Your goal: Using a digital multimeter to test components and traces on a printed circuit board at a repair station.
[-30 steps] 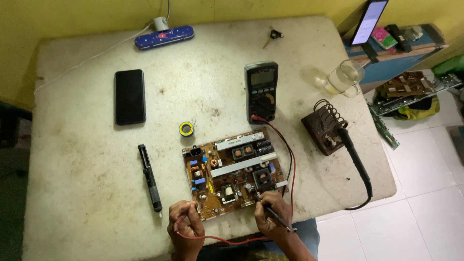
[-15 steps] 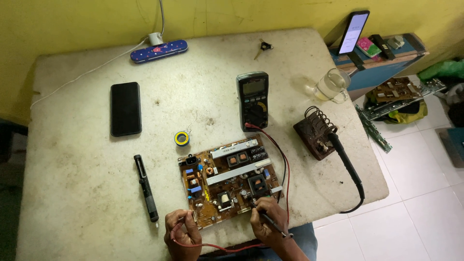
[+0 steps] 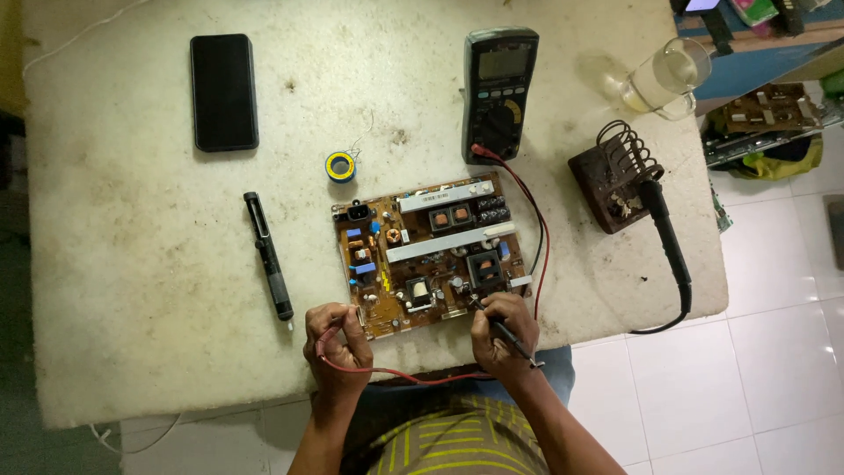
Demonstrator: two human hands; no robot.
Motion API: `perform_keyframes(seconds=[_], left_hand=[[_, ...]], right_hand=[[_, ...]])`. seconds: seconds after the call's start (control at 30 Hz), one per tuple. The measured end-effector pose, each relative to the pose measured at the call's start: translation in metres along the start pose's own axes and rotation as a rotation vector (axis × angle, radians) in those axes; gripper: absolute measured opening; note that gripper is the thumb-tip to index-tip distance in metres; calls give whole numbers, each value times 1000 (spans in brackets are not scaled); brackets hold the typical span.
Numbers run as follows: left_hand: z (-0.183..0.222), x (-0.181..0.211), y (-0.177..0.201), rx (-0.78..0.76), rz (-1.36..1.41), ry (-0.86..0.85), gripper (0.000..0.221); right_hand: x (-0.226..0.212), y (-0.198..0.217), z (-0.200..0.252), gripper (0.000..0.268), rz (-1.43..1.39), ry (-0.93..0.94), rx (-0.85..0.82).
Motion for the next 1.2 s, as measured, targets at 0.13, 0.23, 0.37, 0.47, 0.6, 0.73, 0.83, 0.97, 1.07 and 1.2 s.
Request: perform_keyframes(seconds=[0.13, 0.23, 0.37, 0.47, 0.6, 0.73, 0.83, 0.97, 1.07, 1.2], left_hand=[[-1, 1, 0, 5, 6, -4, 8], [-1, 1, 0, -14, 6, 5, 8], [3, -7, -3, -6, 17, 32, 8], [3, -7, -2, 6, 17, 28, 8], [2, -5, -1, -9, 15, 34, 9], [-2, 1, 1, -1, 11, 7, 8], [-1, -6, 0, 0, 16, 59, 8], [0, -2, 1, 2, 3, 30, 9], [0, -2, 0, 6, -2, 27, 9], [1, -4, 0, 9, 5, 17, 9]], right_hand=[[3, 0, 3, 8, 0, -5, -4], [9, -2, 3, 7, -7, -58, -30], [22, -4, 0, 6, -107, -192, -57], [29, -5, -2, 6, -142, -281, -86], [30, -7, -9, 4, -153, -323, -129], [24, -5, -8, 4, -155, -307, -84], [31, -6, -3, 4, -103, -322, -83], [28, -5, -4, 3, -148, -309, -72], [30, -4, -2, 4, -141, -302, -67], [31, -4, -2, 4, -146, -277, -60]])
Point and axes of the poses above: each hand's wrist, its own z-axis away from the middle knuckle, its own y-axis out of the back of the hand, x = y × z, the point moved 10 cm from there along -z, towards the middle knuckle, and after that the axes turned 1 degree about y, right-handed, at the moved point
